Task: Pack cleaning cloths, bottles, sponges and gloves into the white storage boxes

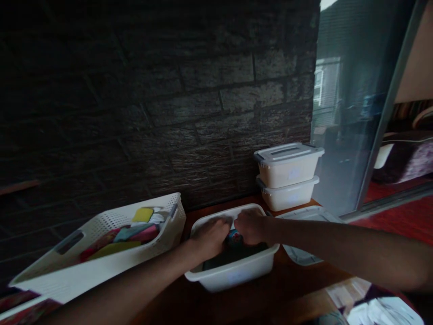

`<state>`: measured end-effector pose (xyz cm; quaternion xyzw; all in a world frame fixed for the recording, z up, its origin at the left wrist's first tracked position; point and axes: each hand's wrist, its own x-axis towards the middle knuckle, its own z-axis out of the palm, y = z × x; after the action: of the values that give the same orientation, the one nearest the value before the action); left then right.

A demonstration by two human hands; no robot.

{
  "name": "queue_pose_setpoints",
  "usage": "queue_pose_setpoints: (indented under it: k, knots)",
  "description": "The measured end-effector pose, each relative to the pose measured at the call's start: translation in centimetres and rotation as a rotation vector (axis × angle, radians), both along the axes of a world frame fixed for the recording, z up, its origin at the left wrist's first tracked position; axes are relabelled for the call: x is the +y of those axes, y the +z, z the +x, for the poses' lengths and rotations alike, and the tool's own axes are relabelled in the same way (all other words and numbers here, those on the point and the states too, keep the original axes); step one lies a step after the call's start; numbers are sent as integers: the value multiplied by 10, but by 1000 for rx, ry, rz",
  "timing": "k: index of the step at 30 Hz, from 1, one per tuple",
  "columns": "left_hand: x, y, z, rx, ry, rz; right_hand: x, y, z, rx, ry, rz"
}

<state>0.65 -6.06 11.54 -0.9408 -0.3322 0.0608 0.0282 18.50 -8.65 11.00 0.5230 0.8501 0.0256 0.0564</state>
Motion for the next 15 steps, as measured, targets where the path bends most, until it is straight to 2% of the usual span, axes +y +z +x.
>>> queue_pose_setpoints:
  k: [6,15]
  knots:
    - [-10,12,-2,9,36,39,2,2,5,-21,15,33]
    - [-22,13,-8,-59,99,18,-5,5,13,-117,62,65]
